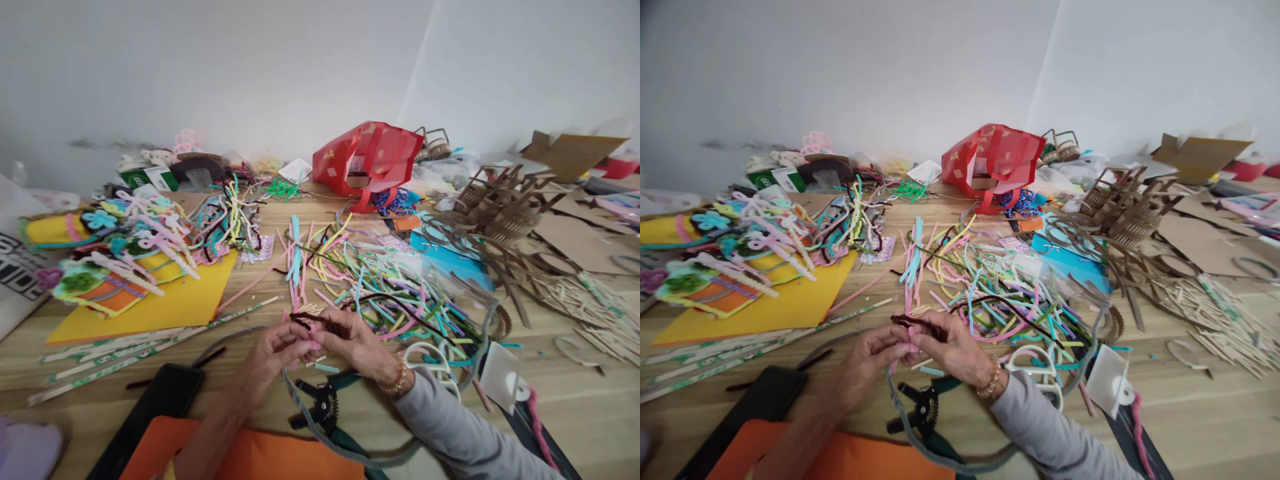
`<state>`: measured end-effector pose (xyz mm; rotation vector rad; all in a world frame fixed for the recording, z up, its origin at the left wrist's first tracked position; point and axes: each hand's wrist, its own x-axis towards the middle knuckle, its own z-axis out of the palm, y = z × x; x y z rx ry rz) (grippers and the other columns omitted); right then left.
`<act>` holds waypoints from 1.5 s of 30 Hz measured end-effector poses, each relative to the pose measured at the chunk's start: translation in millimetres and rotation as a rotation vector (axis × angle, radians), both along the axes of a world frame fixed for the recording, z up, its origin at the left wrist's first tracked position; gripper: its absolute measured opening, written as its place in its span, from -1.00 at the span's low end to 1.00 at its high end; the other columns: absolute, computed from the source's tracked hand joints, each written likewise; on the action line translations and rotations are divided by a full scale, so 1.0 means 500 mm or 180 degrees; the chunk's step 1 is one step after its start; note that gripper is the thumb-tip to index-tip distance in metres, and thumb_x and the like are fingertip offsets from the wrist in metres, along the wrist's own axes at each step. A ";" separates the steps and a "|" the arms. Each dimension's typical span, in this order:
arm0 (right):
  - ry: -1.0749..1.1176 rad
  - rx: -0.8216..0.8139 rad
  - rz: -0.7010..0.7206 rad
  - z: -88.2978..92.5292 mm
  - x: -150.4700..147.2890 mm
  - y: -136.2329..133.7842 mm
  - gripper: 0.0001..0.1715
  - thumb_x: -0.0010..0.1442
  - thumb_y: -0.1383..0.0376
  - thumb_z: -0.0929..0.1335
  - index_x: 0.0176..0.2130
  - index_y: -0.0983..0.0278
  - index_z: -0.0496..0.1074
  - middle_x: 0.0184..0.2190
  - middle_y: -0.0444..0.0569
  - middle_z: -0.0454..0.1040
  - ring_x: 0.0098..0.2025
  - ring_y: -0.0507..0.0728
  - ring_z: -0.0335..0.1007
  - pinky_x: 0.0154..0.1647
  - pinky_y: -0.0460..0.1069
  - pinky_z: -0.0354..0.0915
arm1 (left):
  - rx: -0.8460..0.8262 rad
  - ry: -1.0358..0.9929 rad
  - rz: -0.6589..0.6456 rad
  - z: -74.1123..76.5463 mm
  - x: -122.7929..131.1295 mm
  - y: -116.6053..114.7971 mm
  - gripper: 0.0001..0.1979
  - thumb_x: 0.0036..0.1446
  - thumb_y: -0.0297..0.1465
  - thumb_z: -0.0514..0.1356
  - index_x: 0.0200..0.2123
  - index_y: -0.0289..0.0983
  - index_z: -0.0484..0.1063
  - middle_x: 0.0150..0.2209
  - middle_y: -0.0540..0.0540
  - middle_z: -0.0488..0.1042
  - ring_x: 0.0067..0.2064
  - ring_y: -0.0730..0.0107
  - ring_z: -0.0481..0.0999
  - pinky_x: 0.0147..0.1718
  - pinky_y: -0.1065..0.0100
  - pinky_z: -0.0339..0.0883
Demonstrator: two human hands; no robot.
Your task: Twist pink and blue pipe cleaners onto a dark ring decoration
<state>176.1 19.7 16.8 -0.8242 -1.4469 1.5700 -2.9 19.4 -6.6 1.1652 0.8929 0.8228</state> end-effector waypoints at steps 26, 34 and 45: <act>-0.0124 0.0131 -0.0243 -0.018 0.006 0.004 -0.64 0.16 0.06 0.34 -0.22 0.30 0.47 -0.45 -0.13 0.36 -0.41 0.01 0.21 -0.38 -0.10 0.18 | 0.0621 0.0533 -0.0176 0.039 0.009 -0.007 -0.81 0.07 -0.29 0.21 -0.49 -0.26 0.53 -0.52 -0.10 0.50 -0.40 0.23 0.44 -0.32 0.28 0.26; -0.0074 0.0260 -0.0548 -0.016 0.009 0.011 -0.59 0.23 0.05 0.26 -0.44 0.32 0.35 -0.57 -0.16 0.22 -0.54 -0.03 0.08 -0.52 -0.11 0.06 | 0.0086 -0.0088 0.0258 0.015 -0.003 0.009 -0.88 -0.05 -0.36 0.31 -0.49 -0.31 0.50 -0.48 -0.03 0.52 -0.41 0.40 0.45 -0.35 0.40 0.29; -0.2022 0.2388 -0.0601 -0.020 0.001 -0.016 -0.65 0.28 0.39 0.18 0.00 0.25 0.39 -0.21 0.07 0.44 -0.17 0.15 0.33 -0.16 0.03 0.24 | -0.0721 -0.1662 0.0844 -0.002 -0.012 0.024 -0.84 -0.11 -0.44 0.38 -0.37 -0.30 0.52 -0.41 -0.01 0.55 -0.41 0.52 0.48 -0.38 0.49 0.35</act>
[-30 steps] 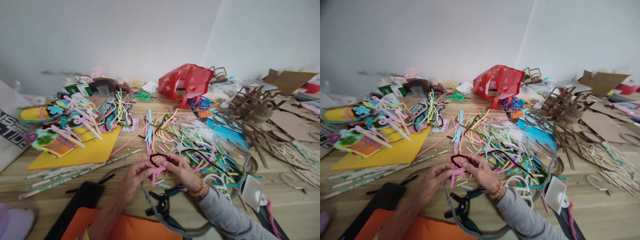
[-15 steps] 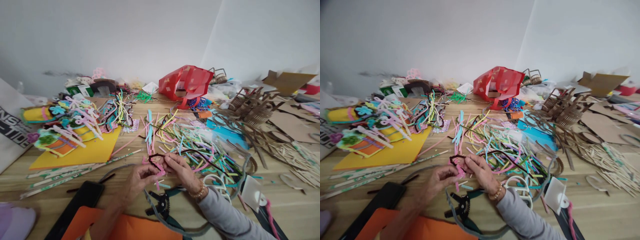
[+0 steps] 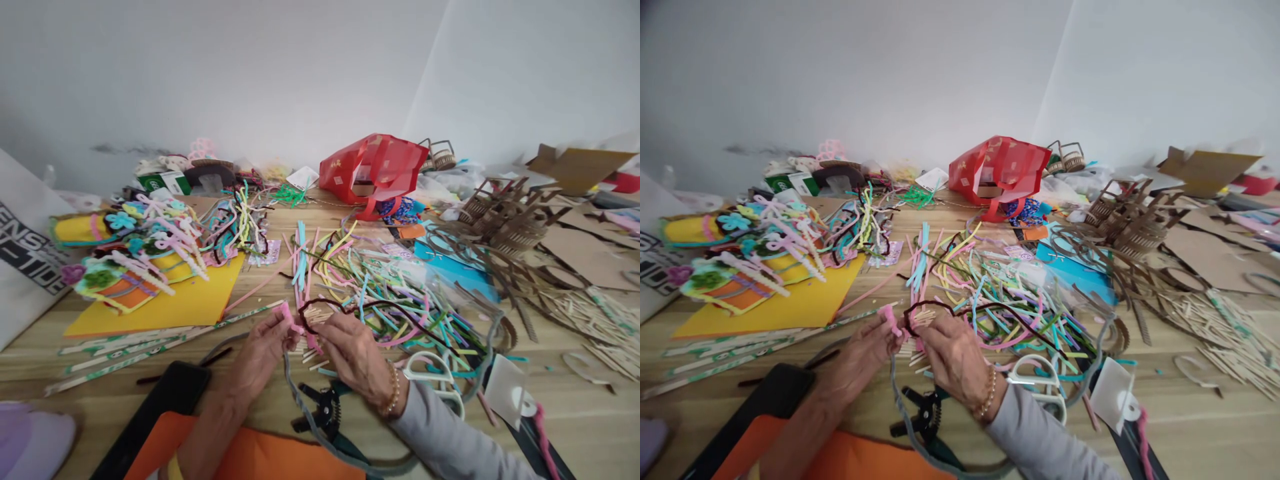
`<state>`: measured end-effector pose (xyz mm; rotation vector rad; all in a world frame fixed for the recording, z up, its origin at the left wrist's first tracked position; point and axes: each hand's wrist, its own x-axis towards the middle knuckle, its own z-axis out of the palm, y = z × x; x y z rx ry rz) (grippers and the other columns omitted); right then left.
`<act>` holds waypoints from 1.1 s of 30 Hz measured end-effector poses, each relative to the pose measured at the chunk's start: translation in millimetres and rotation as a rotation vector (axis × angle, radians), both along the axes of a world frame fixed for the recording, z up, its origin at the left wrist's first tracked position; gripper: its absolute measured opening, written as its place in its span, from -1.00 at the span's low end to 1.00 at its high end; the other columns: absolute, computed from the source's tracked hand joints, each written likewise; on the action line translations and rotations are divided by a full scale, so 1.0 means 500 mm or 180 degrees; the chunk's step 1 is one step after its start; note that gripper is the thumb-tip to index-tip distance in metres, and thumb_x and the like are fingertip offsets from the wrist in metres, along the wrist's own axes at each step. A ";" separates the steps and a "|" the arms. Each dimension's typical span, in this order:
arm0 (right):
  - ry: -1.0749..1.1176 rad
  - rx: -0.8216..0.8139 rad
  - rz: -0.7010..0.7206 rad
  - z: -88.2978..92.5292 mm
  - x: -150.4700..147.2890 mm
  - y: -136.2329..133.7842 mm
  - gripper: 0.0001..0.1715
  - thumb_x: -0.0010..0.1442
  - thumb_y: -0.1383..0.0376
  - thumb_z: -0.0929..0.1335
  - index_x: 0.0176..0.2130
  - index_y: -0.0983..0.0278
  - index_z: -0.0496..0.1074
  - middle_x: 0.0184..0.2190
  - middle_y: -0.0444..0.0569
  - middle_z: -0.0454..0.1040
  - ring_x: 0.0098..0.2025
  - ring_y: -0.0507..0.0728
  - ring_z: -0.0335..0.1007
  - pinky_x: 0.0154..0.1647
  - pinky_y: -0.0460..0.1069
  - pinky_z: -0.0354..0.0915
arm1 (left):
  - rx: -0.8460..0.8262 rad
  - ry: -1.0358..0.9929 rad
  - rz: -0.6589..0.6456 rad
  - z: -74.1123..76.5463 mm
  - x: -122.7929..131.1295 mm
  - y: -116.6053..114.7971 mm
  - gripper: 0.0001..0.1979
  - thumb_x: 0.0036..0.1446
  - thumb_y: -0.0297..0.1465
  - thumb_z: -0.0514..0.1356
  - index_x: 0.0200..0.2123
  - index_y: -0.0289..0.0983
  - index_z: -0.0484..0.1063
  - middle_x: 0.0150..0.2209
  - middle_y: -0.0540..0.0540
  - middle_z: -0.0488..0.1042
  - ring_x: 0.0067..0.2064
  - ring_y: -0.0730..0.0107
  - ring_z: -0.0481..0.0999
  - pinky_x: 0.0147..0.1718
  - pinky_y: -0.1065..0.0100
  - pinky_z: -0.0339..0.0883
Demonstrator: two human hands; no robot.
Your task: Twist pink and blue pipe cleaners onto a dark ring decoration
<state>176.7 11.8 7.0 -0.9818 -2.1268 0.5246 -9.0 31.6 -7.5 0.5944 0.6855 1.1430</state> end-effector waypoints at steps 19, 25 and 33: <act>0.0051 0.0425 0.0016 0.016 -0.003 -0.016 -0.79 0.26 0.41 0.22 -0.11 0.28 0.35 -0.21 0.05 0.40 -0.17 0.14 0.29 -0.14 0.04 0.26 | 0.0229 0.0573 0.0032 -0.011 0.008 0.000 -0.84 -0.07 -0.42 0.35 -0.37 -0.30 0.48 -0.44 0.03 0.50 -0.42 0.49 0.44 -0.39 0.47 0.32; 0.0507 -0.0434 -0.0107 0.014 -0.005 0.000 -0.75 0.26 0.38 0.25 -0.06 0.26 0.34 -0.19 0.00 0.42 -0.15 0.10 0.33 -0.12 -0.02 0.25 | 0.0349 0.0572 -0.0214 -0.019 0.014 -0.006 -0.87 -0.02 -0.43 0.31 -0.33 -0.28 0.49 -0.39 0.00 0.51 -0.40 0.48 0.45 -0.36 0.46 0.33; 0.0696 -0.1613 -0.0142 -0.017 -0.011 0.005 -0.74 0.25 0.29 0.22 -0.41 0.31 0.39 -0.52 -0.14 0.32 -0.47 0.00 0.19 -0.48 -0.12 0.11 | 0.0614 0.1198 -0.0282 -0.016 0.015 -0.013 -0.88 0.05 -0.39 0.26 -0.31 -0.28 0.49 -0.33 -0.04 0.52 -0.29 0.39 0.46 -0.22 0.42 0.31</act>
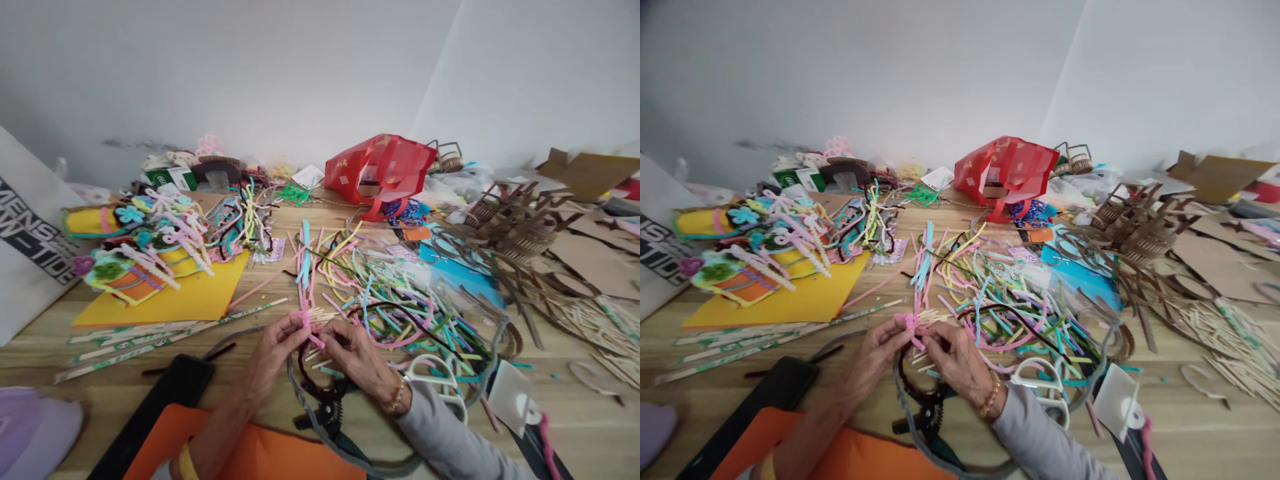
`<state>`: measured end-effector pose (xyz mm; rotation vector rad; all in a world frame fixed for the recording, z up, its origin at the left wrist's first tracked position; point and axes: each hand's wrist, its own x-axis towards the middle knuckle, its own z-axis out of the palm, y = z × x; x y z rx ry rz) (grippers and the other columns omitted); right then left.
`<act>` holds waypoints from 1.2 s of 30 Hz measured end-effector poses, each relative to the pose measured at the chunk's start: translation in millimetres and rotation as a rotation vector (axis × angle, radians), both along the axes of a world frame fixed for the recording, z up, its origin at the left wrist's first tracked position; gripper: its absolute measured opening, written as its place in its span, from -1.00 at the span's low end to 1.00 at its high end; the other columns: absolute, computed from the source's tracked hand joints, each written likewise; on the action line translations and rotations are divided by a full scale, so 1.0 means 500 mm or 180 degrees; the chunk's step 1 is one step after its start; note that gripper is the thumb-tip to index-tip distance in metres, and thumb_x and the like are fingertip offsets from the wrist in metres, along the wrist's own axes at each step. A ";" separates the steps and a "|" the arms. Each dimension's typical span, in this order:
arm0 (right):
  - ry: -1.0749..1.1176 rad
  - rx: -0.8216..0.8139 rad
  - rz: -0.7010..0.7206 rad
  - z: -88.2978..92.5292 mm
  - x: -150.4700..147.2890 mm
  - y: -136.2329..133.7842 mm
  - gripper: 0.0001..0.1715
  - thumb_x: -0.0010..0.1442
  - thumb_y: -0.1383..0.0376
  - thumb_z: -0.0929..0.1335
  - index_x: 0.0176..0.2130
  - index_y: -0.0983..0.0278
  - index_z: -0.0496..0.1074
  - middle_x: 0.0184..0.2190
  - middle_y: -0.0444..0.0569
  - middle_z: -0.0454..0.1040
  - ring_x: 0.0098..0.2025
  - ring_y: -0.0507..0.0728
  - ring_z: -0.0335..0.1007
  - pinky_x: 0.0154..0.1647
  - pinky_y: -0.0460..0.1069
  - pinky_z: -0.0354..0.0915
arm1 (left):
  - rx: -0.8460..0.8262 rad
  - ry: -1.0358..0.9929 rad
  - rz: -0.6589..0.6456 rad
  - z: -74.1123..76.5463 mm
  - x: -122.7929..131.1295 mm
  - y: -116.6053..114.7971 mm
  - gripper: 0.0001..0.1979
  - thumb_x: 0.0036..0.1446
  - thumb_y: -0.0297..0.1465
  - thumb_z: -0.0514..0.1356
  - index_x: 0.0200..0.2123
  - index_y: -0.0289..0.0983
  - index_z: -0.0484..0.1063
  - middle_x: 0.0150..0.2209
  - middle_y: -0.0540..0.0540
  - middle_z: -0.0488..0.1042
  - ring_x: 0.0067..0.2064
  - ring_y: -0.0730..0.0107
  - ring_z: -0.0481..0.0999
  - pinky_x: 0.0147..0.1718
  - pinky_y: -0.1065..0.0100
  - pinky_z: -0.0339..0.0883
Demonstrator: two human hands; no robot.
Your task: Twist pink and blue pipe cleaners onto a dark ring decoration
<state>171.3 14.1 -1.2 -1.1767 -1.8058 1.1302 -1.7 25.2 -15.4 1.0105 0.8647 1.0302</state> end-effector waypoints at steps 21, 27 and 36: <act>0.0166 -0.0013 -0.0366 0.010 0.006 -0.001 -0.71 0.23 0.20 0.23 -0.45 0.31 0.31 -0.56 -0.16 0.26 -0.53 -0.02 0.10 -0.52 -0.12 0.06 | 0.0242 0.0433 0.0027 0.015 0.005 0.000 -0.88 0.01 -0.36 0.27 -0.37 -0.29 0.48 -0.40 -0.05 0.55 -0.32 0.32 0.48 -0.27 0.38 0.31; -0.0036 0.0138 -0.0026 0.013 0.001 -0.005 -0.73 0.23 0.28 0.23 -0.48 0.31 0.32 -0.56 -0.17 0.24 -0.50 -0.02 0.10 -0.51 -0.12 0.04 | 0.0169 0.0427 -0.0004 0.010 0.002 -0.002 -0.89 0.01 -0.38 0.26 -0.37 -0.31 0.48 -0.39 -0.04 0.52 -0.32 0.35 0.46 -0.26 0.40 0.30; -0.0028 0.0089 -0.0019 0.012 -0.003 -0.006 -0.74 0.22 0.29 0.24 -0.48 0.32 0.32 -0.57 -0.18 0.23 -0.51 -0.02 0.09 -0.52 -0.13 0.03 | 0.0103 0.0327 -0.0002 0.009 0.003 -0.007 -0.89 0.03 -0.37 0.26 -0.35 -0.29 0.48 -0.37 -0.01 0.49 -0.31 0.40 0.42 -0.26 0.44 0.27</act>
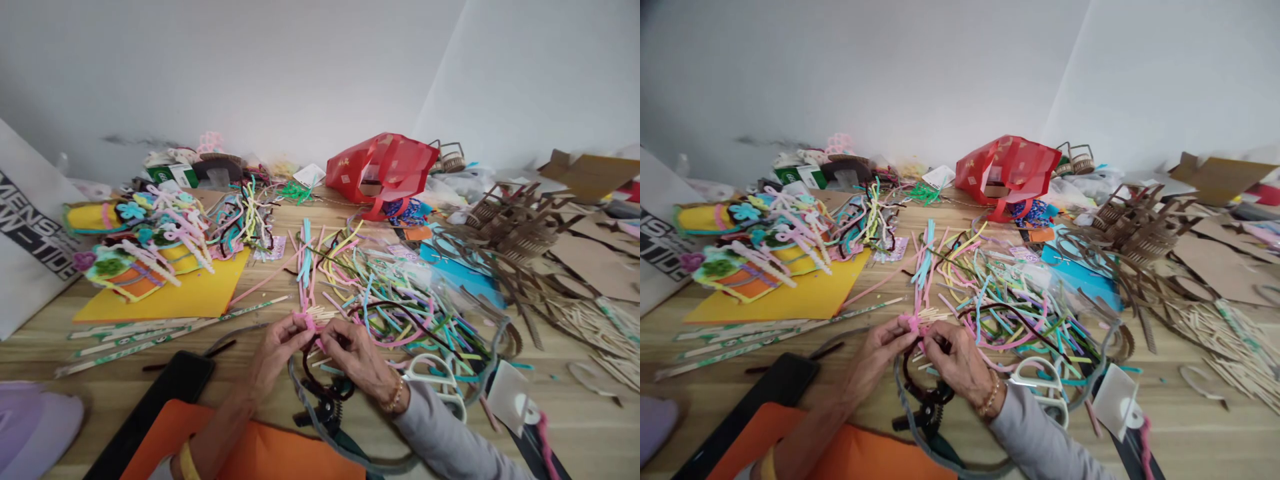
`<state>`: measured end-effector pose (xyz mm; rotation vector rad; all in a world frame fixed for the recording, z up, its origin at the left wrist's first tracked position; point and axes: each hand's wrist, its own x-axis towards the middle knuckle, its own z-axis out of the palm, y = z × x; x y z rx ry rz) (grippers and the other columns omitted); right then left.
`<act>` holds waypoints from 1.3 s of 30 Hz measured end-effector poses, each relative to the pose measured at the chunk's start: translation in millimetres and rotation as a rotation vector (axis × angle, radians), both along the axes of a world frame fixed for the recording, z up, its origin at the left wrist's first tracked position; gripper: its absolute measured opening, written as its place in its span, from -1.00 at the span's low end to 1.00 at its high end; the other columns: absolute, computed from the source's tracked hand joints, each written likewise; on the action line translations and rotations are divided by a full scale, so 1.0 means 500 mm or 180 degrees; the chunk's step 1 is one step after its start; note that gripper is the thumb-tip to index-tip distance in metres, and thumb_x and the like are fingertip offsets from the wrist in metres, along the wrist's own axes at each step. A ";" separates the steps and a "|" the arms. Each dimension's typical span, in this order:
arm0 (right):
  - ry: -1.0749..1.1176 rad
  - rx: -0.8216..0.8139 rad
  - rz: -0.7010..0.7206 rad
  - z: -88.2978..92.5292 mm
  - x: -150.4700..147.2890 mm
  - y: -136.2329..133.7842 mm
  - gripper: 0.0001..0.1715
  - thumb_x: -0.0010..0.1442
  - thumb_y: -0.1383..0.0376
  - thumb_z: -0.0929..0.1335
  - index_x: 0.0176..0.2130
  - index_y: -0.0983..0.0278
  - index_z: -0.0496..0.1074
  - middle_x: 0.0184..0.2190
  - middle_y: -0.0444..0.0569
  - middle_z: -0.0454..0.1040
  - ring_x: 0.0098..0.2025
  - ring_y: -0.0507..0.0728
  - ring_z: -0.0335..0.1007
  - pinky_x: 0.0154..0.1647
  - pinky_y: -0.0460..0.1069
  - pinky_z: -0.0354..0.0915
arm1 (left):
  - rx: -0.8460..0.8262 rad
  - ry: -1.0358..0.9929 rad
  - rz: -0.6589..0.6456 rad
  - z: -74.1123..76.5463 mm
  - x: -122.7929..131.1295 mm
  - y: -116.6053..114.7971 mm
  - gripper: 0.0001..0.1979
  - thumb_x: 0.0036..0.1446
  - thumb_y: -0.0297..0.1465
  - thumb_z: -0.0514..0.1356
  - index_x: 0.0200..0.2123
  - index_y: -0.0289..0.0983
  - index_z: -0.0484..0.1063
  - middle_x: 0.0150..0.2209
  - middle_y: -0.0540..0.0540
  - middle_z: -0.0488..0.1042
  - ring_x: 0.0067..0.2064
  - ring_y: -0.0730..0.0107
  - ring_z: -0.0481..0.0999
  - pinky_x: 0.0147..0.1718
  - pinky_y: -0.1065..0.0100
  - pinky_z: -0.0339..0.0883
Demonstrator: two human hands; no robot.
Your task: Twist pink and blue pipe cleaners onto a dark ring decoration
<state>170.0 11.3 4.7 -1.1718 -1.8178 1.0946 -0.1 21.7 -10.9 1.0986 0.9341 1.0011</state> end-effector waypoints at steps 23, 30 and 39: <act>0.0220 0.0553 0.0075 0.001 0.003 0.006 -0.82 0.20 0.35 0.30 -0.15 0.27 0.40 -0.26 -0.04 0.44 -0.24 0.06 0.35 -0.23 -0.07 0.29 | -0.0160 -0.0105 0.0081 -0.005 -0.008 0.010 -0.92 -0.08 -0.43 0.32 -0.48 -0.32 0.48 -0.48 -0.03 0.50 -0.41 0.40 0.43 -0.34 0.41 0.31; -0.0233 0.1561 0.0335 -0.014 0.010 0.009 -0.80 0.24 0.43 0.25 -0.14 0.25 0.37 -0.24 0.02 0.45 -0.19 0.10 0.38 -0.16 -0.01 0.33 | -0.0123 -0.0124 0.0086 -0.014 -0.005 0.012 -0.88 -0.13 -0.42 0.35 -0.48 -0.32 0.49 -0.47 -0.04 0.51 -0.41 0.39 0.45 -0.35 0.41 0.32; -0.0464 0.1564 0.0397 -0.024 0.015 0.009 -0.82 0.25 0.40 0.25 -0.15 0.26 0.38 -0.23 0.03 0.46 -0.19 0.10 0.38 -0.16 -0.01 0.32 | 0.0077 0.0138 0.0137 0.005 0.003 0.003 -0.92 -0.11 -0.45 0.32 -0.48 -0.31 0.47 -0.50 -0.02 0.49 -0.45 0.42 0.44 -0.40 0.43 0.32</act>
